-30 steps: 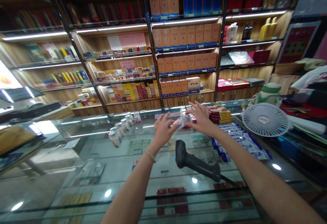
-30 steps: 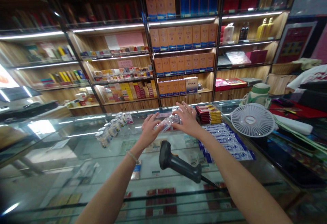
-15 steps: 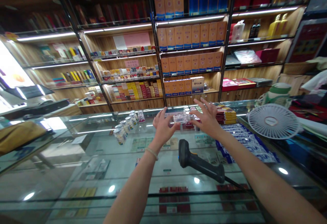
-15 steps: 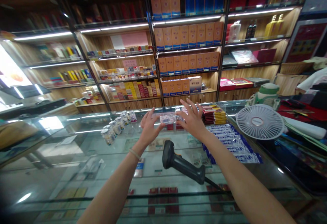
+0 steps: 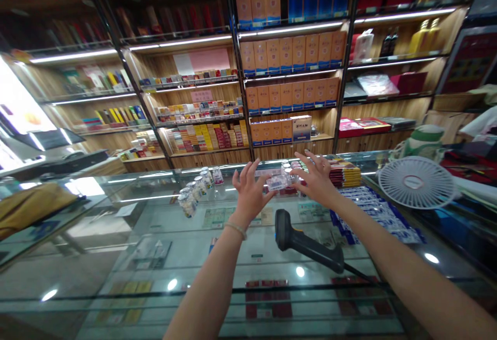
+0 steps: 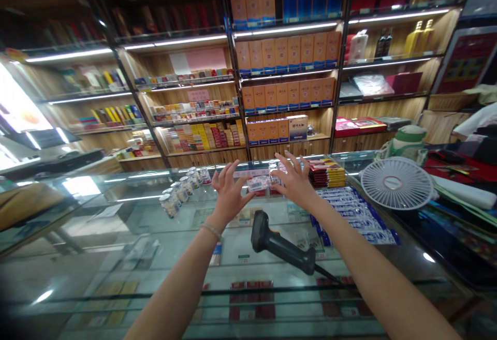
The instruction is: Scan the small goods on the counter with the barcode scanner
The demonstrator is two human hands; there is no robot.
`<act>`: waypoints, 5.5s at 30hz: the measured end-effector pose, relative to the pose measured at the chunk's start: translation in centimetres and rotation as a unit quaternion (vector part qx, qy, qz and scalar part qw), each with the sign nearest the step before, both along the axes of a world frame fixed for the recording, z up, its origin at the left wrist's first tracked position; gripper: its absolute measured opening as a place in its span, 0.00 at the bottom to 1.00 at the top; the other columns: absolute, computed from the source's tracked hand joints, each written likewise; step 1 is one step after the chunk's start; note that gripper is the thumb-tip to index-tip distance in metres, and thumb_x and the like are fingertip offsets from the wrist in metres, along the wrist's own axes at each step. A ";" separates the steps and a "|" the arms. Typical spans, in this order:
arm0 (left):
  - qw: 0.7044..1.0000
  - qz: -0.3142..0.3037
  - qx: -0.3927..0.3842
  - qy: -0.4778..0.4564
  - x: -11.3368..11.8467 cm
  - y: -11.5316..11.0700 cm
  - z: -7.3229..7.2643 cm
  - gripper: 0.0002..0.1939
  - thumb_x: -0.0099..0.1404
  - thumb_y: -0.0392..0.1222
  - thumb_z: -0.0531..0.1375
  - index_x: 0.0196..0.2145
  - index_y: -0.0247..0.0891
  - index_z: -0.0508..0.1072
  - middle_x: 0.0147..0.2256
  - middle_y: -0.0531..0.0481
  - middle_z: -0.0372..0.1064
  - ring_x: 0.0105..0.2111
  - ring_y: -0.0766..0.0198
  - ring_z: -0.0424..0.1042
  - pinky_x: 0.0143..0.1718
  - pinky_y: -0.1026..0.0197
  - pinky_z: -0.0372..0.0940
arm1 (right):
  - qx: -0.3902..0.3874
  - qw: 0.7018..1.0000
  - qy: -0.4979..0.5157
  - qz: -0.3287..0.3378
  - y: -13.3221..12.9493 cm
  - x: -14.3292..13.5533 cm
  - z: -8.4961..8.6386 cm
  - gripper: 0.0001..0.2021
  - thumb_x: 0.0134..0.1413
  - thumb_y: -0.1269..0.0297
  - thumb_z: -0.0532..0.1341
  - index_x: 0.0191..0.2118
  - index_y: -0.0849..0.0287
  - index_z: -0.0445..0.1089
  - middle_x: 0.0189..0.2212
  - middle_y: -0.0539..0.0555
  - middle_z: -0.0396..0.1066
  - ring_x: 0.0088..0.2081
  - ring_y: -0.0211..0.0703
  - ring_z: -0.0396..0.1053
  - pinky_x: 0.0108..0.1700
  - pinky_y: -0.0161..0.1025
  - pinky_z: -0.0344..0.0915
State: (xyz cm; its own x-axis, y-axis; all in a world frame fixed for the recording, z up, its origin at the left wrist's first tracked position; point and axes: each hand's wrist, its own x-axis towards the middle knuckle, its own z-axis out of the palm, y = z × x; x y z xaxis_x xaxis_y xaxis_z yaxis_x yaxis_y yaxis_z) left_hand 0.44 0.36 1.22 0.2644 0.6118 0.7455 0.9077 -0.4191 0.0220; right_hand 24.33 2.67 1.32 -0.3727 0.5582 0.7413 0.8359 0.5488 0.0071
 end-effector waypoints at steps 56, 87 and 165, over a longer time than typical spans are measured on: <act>0.994 -0.031 0.073 -0.082 0.0 0.7 -1.9 0.21 0.54 0.50 0.71 0.46 0.49 0.78 0.62 0.41 0.61 0.62 0.44 0.59 0.66 0.39 0.40 | -0.311 0.896 0.318 -0.007 -18.4 -2.2 -1.8 0.20 0.51 0.60 0.59 0.51 0.56 0.68 0.43 0.57 0.78 0.49 0.56 0.74 0.49 0.48 0.68; 0.994 -0.028 0.068 -0.083 -0.2 0.5 -1.7 0.23 0.54 0.50 0.72 0.48 0.51 0.76 0.62 0.42 0.60 0.62 0.45 0.59 0.65 0.37 0.43 | -0.251 0.963 0.003 -0.097 -15.1 -2.5 -3.4 0.21 0.57 0.62 0.62 0.57 0.55 0.66 0.50 0.59 0.74 0.50 0.55 0.72 0.48 0.48 0.69; 0.996 0.027 0.036 -0.072 3.4 0.4 -1.0 0.17 0.57 0.53 0.69 0.40 0.44 0.75 0.62 0.43 0.63 0.63 0.43 0.56 0.65 0.35 0.43 | -0.054 0.975 0.214 -0.007 0.5 -3.9 1.0 0.20 0.57 0.43 0.60 0.28 0.55 0.68 0.60 0.58 0.67 0.65 0.60 0.54 0.62 0.63 0.47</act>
State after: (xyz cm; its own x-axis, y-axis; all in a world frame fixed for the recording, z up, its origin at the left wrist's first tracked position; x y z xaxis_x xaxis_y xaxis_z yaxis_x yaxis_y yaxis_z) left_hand 3.79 0.72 0.20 0.1192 0.5661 0.8157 0.9182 -0.3754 0.1263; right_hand 20.44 3.17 2.31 -0.0337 0.6444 0.7640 0.7566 0.5159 -0.4018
